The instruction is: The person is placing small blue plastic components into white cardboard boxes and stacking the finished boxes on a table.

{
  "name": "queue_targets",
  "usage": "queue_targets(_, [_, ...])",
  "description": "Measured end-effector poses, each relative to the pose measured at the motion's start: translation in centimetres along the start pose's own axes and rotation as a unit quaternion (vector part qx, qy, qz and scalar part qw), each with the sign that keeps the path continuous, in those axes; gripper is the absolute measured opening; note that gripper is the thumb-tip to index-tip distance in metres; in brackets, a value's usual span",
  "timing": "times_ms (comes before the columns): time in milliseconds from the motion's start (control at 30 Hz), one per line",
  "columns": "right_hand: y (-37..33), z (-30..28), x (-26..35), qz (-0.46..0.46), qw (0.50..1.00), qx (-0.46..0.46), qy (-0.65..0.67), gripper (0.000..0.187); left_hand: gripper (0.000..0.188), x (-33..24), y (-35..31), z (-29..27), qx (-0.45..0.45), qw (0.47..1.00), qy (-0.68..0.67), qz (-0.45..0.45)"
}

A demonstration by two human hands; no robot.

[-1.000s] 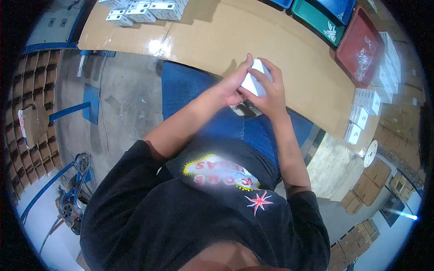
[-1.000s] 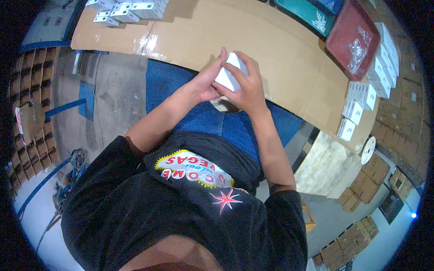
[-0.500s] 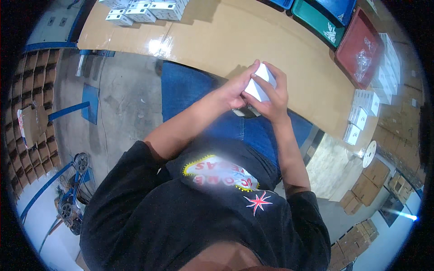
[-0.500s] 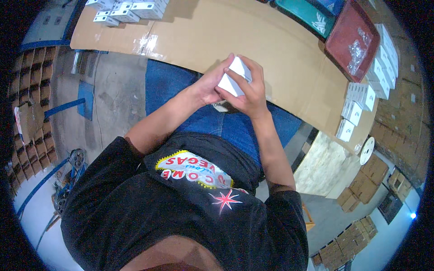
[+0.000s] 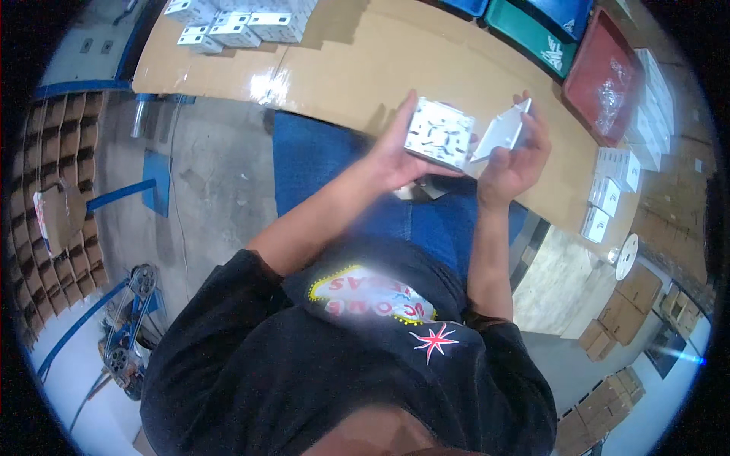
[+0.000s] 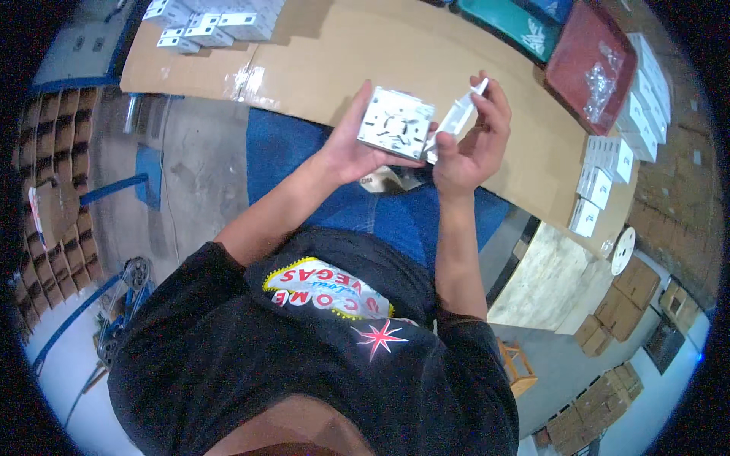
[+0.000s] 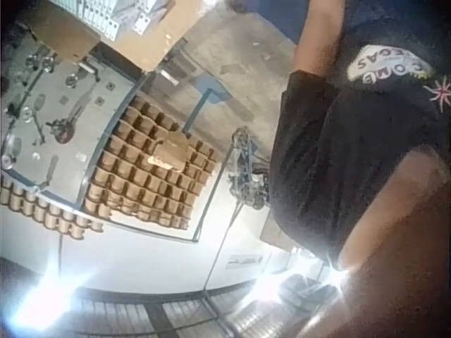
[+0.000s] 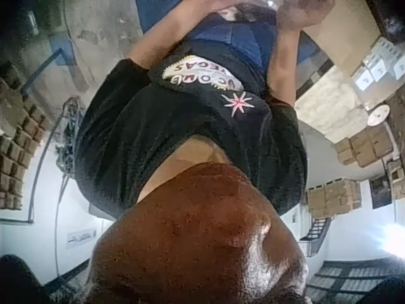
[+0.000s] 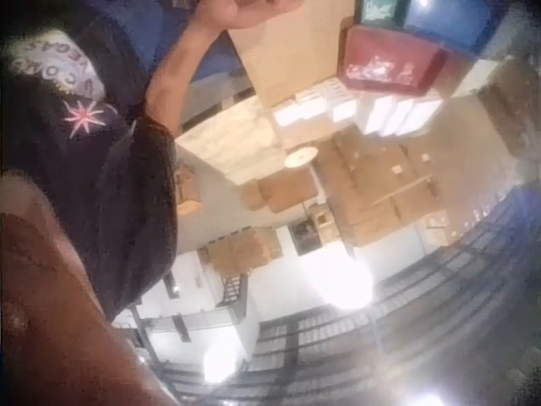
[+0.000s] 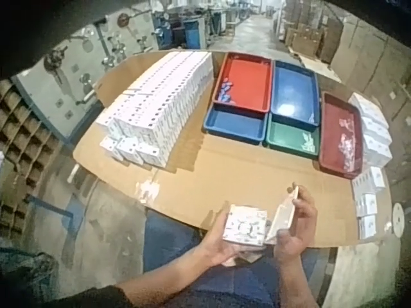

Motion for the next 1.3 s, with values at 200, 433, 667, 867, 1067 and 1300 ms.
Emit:
queue_targets(200, [-0.3, -6.1, -4.1, 0.168, 0.984, -0.054, -0.015, 0.057, 0.057, -2.6, 2.7, -2.1, -0.064, 0.961, 0.258, 0.075])
queue_targets(433, [-2.1, -9.4, -7.9, 0.285, 0.957, 0.056, -0.027, 0.064, 0.074, -3.9, 5.7, -5.8, -0.092, 0.799, 0.549, 0.229])
queue_targets(667, [-0.3, -10.5, -5.9, 0.247, 0.906, 0.188, -0.289, 0.089, 0.116, -4.4, 5.2, -4.6, -0.047, 0.552, 0.789, 0.265])
queue_targets(867, [-0.3, -10.7, -7.4, 0.222, 0.885, 0.218, -0.347, 0.087, 0.106, -4.1, 6.0, -5.5, -0.065, 0.437, 0.846, 0.297])
queue_targets(1067, [-0.6, -10.7, -7.7, 0.214, 0.862, 0.237, -0.394, 0.086, 0.102, -3.1, 5.8, -5.6, -0.077, 0.451, 0.836, 0.302])
queue_targets(1300, [-0.8, -10.7, -7.5, 0.219, 0.863, 0.230, -0.393, 0.084, 0.101, -2.6, 5.7, -5.2, -0.105, 0.453, 0.834, 0.296])
Point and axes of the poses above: each hand's wrist, its own y-axis towards the middle knuckle, its own z-axis out of the palm, x = y × z, the point moved 1 cm from there along y, towards the middle knuckle, and after that the axes turned 5 degrees about z, right-handed, at the moved point
